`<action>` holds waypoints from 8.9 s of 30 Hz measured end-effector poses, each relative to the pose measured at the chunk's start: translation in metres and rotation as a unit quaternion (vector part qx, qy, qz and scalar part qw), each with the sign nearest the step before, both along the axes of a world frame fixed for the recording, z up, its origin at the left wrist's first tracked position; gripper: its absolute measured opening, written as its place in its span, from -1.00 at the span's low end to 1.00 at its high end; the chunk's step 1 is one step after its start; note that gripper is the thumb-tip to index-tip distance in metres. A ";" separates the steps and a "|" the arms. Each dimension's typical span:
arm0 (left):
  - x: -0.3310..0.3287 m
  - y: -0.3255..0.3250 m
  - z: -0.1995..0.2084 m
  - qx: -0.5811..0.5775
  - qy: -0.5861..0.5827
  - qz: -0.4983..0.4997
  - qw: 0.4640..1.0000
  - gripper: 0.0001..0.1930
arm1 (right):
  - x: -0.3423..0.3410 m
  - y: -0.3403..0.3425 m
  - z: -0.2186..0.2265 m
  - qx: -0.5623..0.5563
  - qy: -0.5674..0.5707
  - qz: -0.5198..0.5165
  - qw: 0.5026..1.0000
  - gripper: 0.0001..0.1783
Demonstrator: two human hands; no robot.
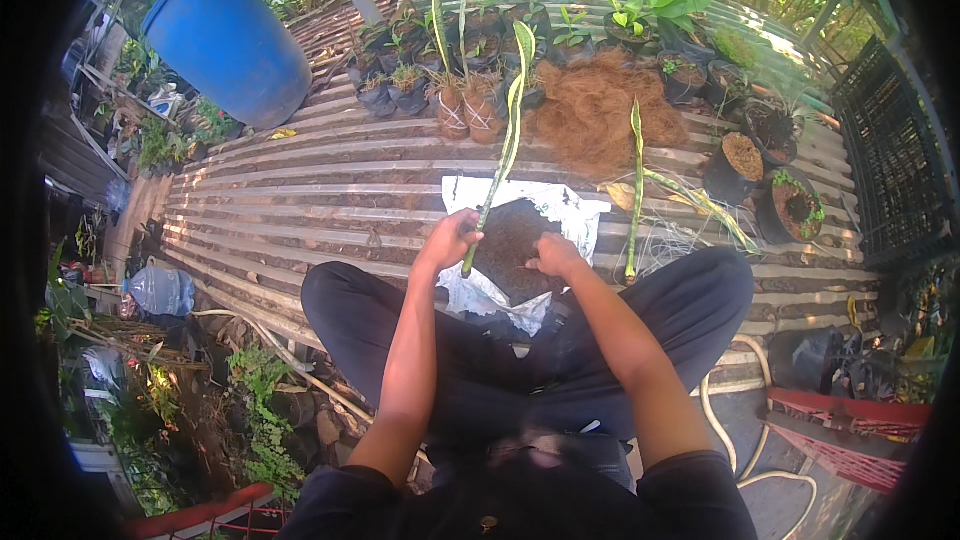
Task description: The person sits on a corrugated metal floor and ties a plant's root ball with white string. They then pick up a plant cutting and pack soil around its base by hand, preparing it for planting.
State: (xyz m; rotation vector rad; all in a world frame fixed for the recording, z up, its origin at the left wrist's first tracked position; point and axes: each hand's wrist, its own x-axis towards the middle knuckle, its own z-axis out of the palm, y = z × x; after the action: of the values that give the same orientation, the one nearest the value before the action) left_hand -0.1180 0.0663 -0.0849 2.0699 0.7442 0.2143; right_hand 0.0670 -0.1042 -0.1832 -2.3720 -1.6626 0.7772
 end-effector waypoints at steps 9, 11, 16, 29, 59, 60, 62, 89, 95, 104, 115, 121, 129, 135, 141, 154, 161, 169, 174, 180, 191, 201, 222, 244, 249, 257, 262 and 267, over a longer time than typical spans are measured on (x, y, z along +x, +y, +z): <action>0.002 0.003 -0.012 -0.013 0.031 0.002 0.999 -0.65 | -0.003 -0.008 -0.016 0.043 0.039 -0.020 0.998 -0.83; 0.002 0.004 -0.017 -0.030 0.033 0.002 0.999 -0.63 | -0.001 -0.006 -0.018 0.058 0.084 -0.054 0.993 -0.83; 0.004 0.007 -0.030 -0.085 0.021 0.013 0.996 -0.66 | 0.021 0.004 -0.027 0.100 0.234 -0.162 0.954 -0.82; 0.006 0.007 -0.027 -0.127 -0.011 0.034 0.991 -0.72 | 0.176 0.046 0.020 0.260 0.231 -0.365 0.864 -0.65; 0.007 0.000 -0.045 -0.119 0.014 0.015 0.993 -0.63 | 0.002 0.002 -0.030 0.016 -0.064 -0.192 0.979 -0.59; 0.008 0.001 -0.047 -0.140 0.021 0.022 0.990 -0.62 | 0.002 0.003 -0.034 0.018 -0.058 -0.187 0.980 -0.63; 0.009 0.002 -0.051 -0.132 0.035 0.007 0.991 -0.60 | 0.004 0.001 -0.042 0.026 -0.048 -0.181 0.982 -0.71; 0.008 0.000 -0.047 -0.086 0.026 -0.002 0.996 -0.59 | 0.019 0.008 -0.041 0.143 0.130 -0.289 0.938 -0.87; 0.012 -0.002 -0.043 -0.108 0.012 0.000 0.994 -0.59 | 0.041 0.001 -0.031 0.209 -0.017 -0.222 0.952 -0.90; 0.009 -0.002 -0.038 -0.139 0.003 0.007 0.990 -0.54 | 0.053 0.019 -0.053 0.169 -0.080 -0.154 0.970 -0.91; 0.013 0.002 -0.041 -0.114 0.018 -0.008 0.993 -0.56 | 0.086 0.029 -0.023 0.255 0.081 -0.320 0.909 -0.87; 0.013 0.002 -0.041 -0.118 -0.010 0.011 0.993 -0.68 | 0.120 0.047 0.008 0.215 0.081 -0.271 0.935 -0.90; 0.005 0.010 -0.053 -0.093 -0.023 0.039 0.995 -0.67 | 0.190 0.074 0.040 0.264 0.022 -0.389 0.882 -0.77; 0.005 0.027 -0.081 -0.075 -0.007 0.081 0.994 -0.68 | 0.172 0.076 0.039 0.307 -0.077 -0.259 0.913 -0.69; 0.000 0.026 -0.087 -0.065 0.038 0.179 0.981 -0.69 | 0.105 0.072 0.018 0.109 0.147 -0.142 0.973 -0.62; -0.009 0.005 -0.125 0.017 0.205 0.234 0.950 -0.60 | 0.013 0.083 -0.027 -0.090 0.009 -0.097 0.991 -0.21; -0.004 0.011 -0.119 0.005 0.181 0.244 0.953 -0.65 | 0.022 0.078 -0.052 0.004 0.050 -0.200 0.978 -0.73; -0.001 0.016 -0.125 -0.003 0.149 0.244 0.958 -0.66 | 0.043 0.072 -0.066 0.106 0.338 -0.316 0.880 -0.83; -0.003 0.014 -0.134 -0.012 0.154 0.241 0.958 -0.66 | 0.047 0.070 -0.063 0.120 0.331 -0.278 0.894 -0.66; -0.007 0.007 -0.132 0.004 0.195 0.236 0.952 -0.62 | 0.022 0.081 -0.071 0.078 0.315 -0.267 0.907 -0.47; -0.015 0.016 -0.119 -0.062 0.166 0.249 0.952 -0.62 | -0.005 0.087 -0.073 0.117 0.149 -0.227 0.955 -0.77; 0.001 0.021 -0.115 -0.083 -0.053 0.275 0.956 -0.77 | 0.129 0.075 0.006 0.024 0.243 -0.168 0.955 -0.83; 0.004 0.016 -0.085 -0.004 -0.057 0.233 0.971 -0.75 | 0.093 0.056 0.009 0.053 0.076 -0.082 0.992 -0.61; 0.004 0.015 -0.076 -0.013 -0.037 0.220 0.975 -0.77 | 0.053 0.046 -0.049 0.189 0.120 -0.195 0.955 -0.82; 0.007 0.016 -0.071 -0.039 -0.020 0.218 0.975 -0.77 | 0.075 0.048 -0.041 0.095 0.312 -0.194 0.925 -0.78; 0.007 0.014 -0.068 -0.015 -0.013 0.215 0.976 -0.77 | 0.088 0.032 -0.035 -0.022 0.360 -0.226 0.905 -0.76; 0.010 0.016 -0.070 -0.006 -0.014 0.207 0.978 -0.76 | 0.065 0.018 -0.056 0.027 0.355 -0.171 0.919 -0.72; 0.009 0.013 -0.068 0.016 -0.020 0.206 0.978 -0.76 | 0.031 0.012 -0.058 0.116 0.254 -0.074 0.958 -0.60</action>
State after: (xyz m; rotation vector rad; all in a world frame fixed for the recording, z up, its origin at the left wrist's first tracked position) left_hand -0.1090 0.0796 -0.1527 1.9159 1.1474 0.4993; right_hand 0.0984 -0.0922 -0.2407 -1.9005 -1.2695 0.9950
